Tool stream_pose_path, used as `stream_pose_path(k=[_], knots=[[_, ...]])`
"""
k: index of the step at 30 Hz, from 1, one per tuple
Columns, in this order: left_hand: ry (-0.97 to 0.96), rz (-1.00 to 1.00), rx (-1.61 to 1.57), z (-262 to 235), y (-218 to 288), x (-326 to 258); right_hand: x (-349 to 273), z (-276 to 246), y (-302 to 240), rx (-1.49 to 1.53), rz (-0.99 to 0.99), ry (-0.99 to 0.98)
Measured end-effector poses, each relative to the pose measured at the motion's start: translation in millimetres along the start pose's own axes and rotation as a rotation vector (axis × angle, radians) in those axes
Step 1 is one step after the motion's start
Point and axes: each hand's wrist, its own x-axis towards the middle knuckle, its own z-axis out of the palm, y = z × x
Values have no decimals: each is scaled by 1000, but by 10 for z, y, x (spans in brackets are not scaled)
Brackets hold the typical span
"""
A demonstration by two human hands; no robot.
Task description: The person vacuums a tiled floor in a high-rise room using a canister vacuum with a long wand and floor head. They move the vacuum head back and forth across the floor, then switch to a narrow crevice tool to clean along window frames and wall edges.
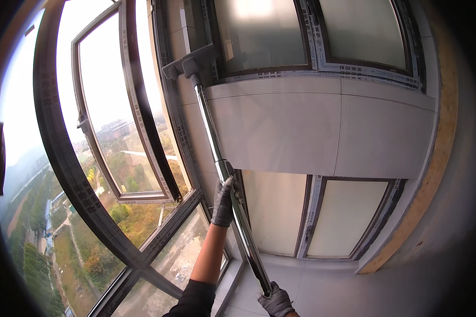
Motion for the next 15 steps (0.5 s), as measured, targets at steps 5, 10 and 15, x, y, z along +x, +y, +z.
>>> stream_pose_path(k=[5, 10, 15], knots=[[-2, 85, 60, 135, 617, 384, -92, -437, -809, 370, -84, -183], [-119, 125, 16, 438, 1288, 852, -114, -635, -1670, 674, -155, -326], [-169, 220, 3, 772, 1757, 1259, 123, -910, -2186, 790, -257, -479]])
